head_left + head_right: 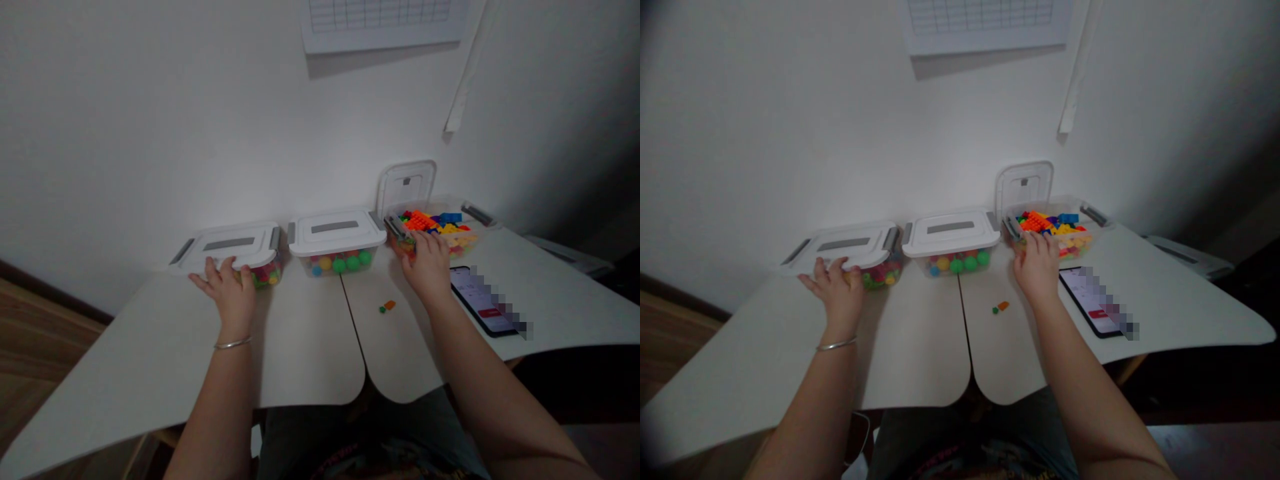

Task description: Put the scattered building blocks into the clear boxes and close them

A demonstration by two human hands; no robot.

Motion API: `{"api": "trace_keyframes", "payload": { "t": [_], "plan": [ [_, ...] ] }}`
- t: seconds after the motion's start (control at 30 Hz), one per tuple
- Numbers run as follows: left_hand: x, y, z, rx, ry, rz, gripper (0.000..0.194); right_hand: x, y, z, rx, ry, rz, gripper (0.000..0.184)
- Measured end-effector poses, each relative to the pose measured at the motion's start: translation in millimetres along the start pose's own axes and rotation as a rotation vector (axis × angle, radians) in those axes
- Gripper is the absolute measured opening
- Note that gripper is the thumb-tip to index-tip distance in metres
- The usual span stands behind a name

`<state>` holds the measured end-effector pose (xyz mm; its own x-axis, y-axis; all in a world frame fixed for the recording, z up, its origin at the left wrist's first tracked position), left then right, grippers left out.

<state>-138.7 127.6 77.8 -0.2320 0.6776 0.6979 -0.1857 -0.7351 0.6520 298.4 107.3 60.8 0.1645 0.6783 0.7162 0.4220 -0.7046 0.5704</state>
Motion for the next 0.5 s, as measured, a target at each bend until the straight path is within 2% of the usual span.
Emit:
{"api": "trace_keyframes", "payload": {
  "t": [0.1, 0.23, 0.5],
  "plan": [
    [-1.3, 6.8, 2.7, 0.072, 0.016, 0.038, 0.042, 4.8, -4.4, 1.1, -0.040, -0.011, -0.026, 0.054],
    [0.4, 3.5, 11.8, 0.097, 0.005, 0.001, 0.042, 8.7, -6.3, 3.2, -0.101, -0.055, -0.039, 0.052],
    [-1.3, -4.1, 24.8, 0.065, 0.017, -0.051, 0.040, 10.5, -2.9, 3.1, -0.067, -0.101, -0.013, 0.046]
  ]
}}
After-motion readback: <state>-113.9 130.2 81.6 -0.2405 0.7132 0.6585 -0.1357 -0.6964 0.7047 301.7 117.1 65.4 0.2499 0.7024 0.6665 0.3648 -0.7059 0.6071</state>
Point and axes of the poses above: each hand's wrist, its own x-axis towards the middle knuckle, its own y-axis out of the back of the hand, z = x × y, the point moved 10 cm from there along x, towards the middle knuckle, and after that the axes turned 14 degrees about x, right-handed, at the moved point
